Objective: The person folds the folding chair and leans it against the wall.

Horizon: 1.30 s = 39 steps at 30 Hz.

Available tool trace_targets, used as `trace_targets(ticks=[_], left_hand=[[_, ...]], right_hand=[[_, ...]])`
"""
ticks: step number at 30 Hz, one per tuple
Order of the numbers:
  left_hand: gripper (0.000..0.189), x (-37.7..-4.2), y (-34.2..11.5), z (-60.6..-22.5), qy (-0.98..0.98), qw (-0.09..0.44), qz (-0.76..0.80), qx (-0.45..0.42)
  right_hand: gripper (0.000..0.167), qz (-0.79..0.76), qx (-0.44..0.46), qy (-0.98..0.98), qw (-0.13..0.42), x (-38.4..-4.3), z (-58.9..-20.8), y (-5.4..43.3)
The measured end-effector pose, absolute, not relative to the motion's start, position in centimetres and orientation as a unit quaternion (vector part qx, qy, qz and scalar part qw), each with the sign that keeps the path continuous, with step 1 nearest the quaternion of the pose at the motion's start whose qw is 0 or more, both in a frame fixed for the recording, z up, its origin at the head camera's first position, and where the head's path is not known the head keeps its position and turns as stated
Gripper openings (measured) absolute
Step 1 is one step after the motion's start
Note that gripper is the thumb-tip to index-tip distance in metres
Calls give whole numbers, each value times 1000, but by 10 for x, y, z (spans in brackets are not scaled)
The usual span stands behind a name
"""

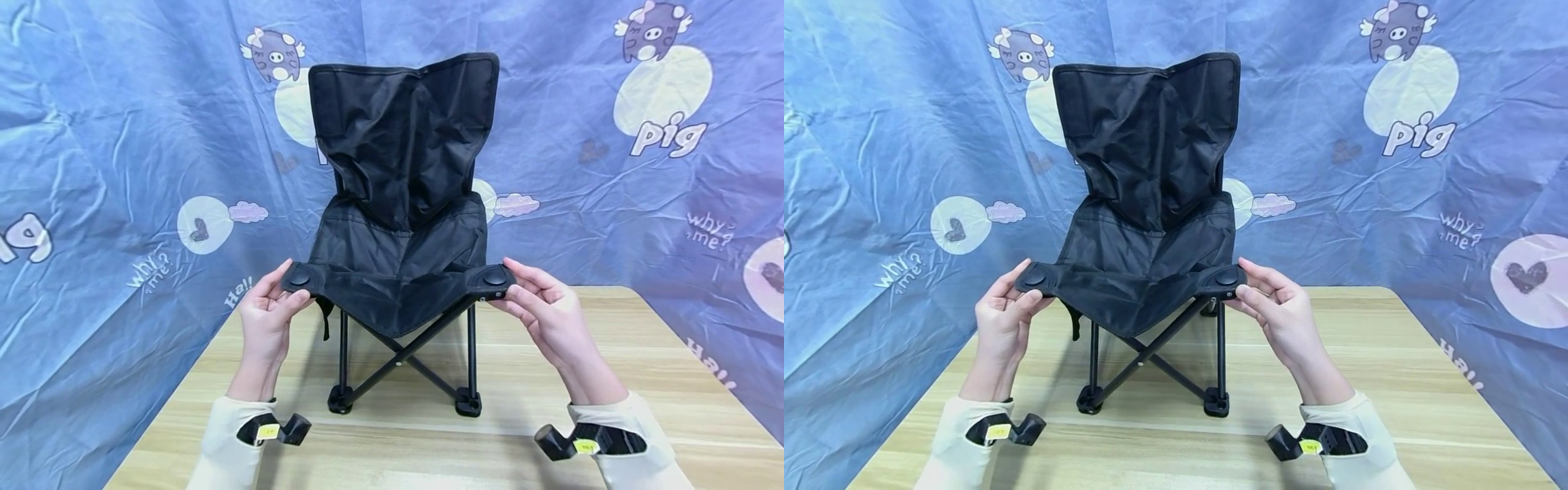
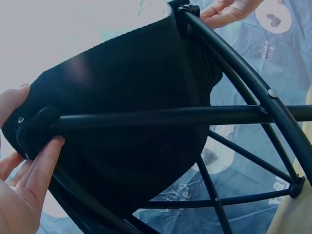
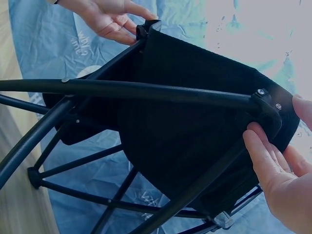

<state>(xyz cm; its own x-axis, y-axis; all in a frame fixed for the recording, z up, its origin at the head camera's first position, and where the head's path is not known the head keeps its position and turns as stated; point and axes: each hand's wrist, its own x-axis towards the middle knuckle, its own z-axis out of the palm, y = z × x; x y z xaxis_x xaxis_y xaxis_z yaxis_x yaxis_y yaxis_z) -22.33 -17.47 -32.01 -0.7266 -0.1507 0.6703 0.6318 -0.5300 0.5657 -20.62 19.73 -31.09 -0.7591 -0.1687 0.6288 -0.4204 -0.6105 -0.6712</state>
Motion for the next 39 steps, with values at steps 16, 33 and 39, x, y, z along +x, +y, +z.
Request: trace_targets(ticks=[16, 33, 39], left_hand=[[48, -224, -164, -310, -427, 234, -832, -266], [49, -224, -152, -304, -443, 241, -829, -243], [46, -225, -148, -301, -448, 243, -826, -239]], right_hand=[[35, 828, 342, -436, 82, -208, -304, 197], [34, 835, 337, -427, 83, -210, -298, 194], [34, 836, 336, -426, 84, -210, -296, 194]])
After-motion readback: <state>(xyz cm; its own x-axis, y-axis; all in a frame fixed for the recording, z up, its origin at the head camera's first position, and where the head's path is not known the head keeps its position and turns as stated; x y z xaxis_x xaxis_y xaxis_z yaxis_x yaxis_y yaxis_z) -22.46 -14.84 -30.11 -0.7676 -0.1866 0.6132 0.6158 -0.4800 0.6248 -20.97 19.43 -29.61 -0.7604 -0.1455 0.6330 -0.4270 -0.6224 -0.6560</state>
